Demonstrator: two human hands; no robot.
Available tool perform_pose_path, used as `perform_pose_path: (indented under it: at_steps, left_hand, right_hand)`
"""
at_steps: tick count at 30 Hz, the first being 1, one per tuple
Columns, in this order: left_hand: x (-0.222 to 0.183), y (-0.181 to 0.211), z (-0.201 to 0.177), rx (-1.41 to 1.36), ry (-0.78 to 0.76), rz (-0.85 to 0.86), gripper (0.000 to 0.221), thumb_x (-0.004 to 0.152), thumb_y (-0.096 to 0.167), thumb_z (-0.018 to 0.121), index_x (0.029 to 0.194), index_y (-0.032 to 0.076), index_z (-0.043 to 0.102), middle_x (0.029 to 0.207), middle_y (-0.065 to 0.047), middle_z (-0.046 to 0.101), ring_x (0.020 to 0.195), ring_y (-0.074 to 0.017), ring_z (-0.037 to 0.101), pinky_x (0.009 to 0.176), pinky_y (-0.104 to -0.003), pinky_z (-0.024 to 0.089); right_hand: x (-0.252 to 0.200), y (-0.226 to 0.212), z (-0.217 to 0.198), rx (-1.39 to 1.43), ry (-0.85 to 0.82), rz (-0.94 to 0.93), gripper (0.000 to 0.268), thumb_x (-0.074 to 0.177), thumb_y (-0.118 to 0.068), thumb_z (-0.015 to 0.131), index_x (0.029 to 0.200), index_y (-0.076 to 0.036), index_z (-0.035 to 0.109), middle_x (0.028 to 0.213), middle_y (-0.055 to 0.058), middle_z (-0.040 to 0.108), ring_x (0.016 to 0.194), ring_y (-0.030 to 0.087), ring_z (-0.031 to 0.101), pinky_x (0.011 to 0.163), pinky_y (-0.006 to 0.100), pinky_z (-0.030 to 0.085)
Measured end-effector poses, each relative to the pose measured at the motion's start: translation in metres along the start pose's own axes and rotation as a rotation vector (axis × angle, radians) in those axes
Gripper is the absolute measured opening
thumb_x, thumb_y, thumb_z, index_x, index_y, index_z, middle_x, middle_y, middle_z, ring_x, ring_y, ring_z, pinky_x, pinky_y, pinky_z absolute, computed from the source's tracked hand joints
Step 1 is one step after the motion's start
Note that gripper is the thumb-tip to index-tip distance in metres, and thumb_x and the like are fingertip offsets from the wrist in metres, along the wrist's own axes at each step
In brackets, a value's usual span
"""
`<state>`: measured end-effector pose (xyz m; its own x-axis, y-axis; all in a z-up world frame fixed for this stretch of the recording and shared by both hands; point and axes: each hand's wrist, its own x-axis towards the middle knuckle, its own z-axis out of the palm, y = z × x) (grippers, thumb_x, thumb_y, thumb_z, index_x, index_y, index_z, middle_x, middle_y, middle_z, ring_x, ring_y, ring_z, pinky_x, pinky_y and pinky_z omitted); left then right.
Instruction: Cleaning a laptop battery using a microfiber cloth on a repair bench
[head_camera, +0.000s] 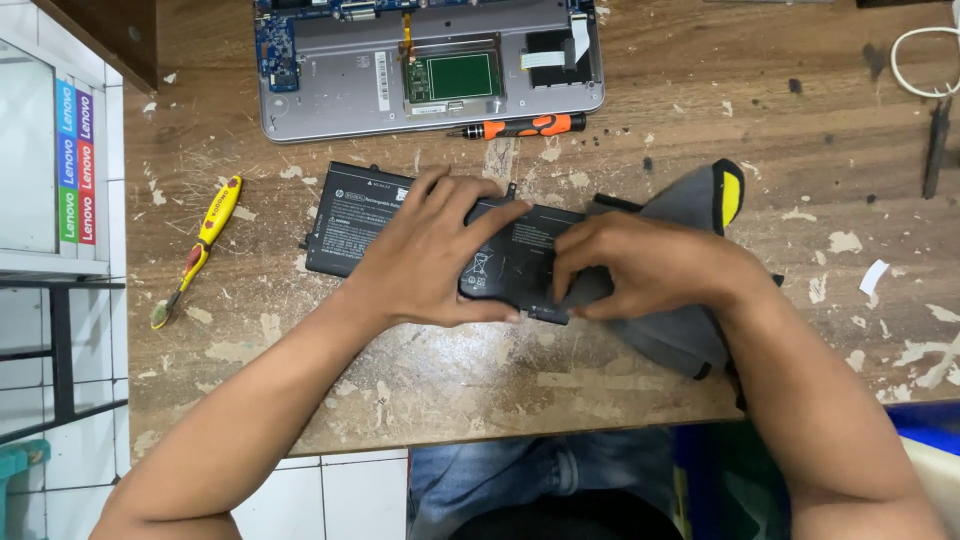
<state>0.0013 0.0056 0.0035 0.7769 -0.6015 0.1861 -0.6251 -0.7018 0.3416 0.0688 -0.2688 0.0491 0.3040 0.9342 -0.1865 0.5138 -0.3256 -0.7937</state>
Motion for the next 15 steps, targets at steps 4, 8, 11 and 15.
perform_pose_path:
  at_steps: [4,8,11,15]
  left_hand:
    - [0.0,0.005,-0.009,0.098,-0.055,0.019,0.117,0.072,0.096,0.073,0.156,0.016,0.058,0.138,-0.018,0.06,0.133,-0.0384,0.059,0.125,-0.064,0.031]
    - [-0.001,0.002,-0.009,0.129,-0.047,-0.03,0.121,0.068,0.097,0.077,0.157,0.017,0.057,0.138,-0.018,0.061,0.131,-0.0384,0.061,0.124,-0.064,0.033]
    - [-0.001,0.001,-0.005,0.14,-0.019,-0.049,0.118,0.066,0.094,0.08,0.154,0.017,0.061,0.135,-0.017,0.063,0.129,-0.0373,0.061,0.123,-0.063,0.034]
    - [-0.001,-0.001,-0.001,0.09,-0.003,-0.042,0.116,0.064,0.085,0.089,0.153,0.016,0.061,0.133,-0.018,0.063,0.127,-0.0377,0.061,0.123,-0.061,0.035]
  right_hand:
    - [-0.004,0.008,-0.011,-0.055,0.05,0.085,0.026,0.075,-0.007,0.087,0.1,-0.013,0.087,0.089,0.008,0.084,0.088,0.036,0.083,0.081,0.049,0.064]
    - [-0.009,0.012,-0.015,-0.272,0.234,0.234,0.026,0.079,-0.012,0.086,0.105,-0.013,0.084,0.09,0.007,0.081,0.092,0.035,0.081,0.081,0.048,0.063]
    - [-0.011,0.021,-0.011,-0.393,0.352,0.258,0.02,0.084,-0.018,0.086,0.103,-0.013,0.08,0.09,0.006,0.077,0.093,0.033,0.079,0.082,0.045,0.063]
    - [-0.001,0.009,-0.002,-0.392,0.296,0.219,0.026,0.083,-0.018,0.084,0.108,-0.015,0.079,0.092,0.008,0.077,0.096,0.037,0.077,0.082,0.049,0.064]
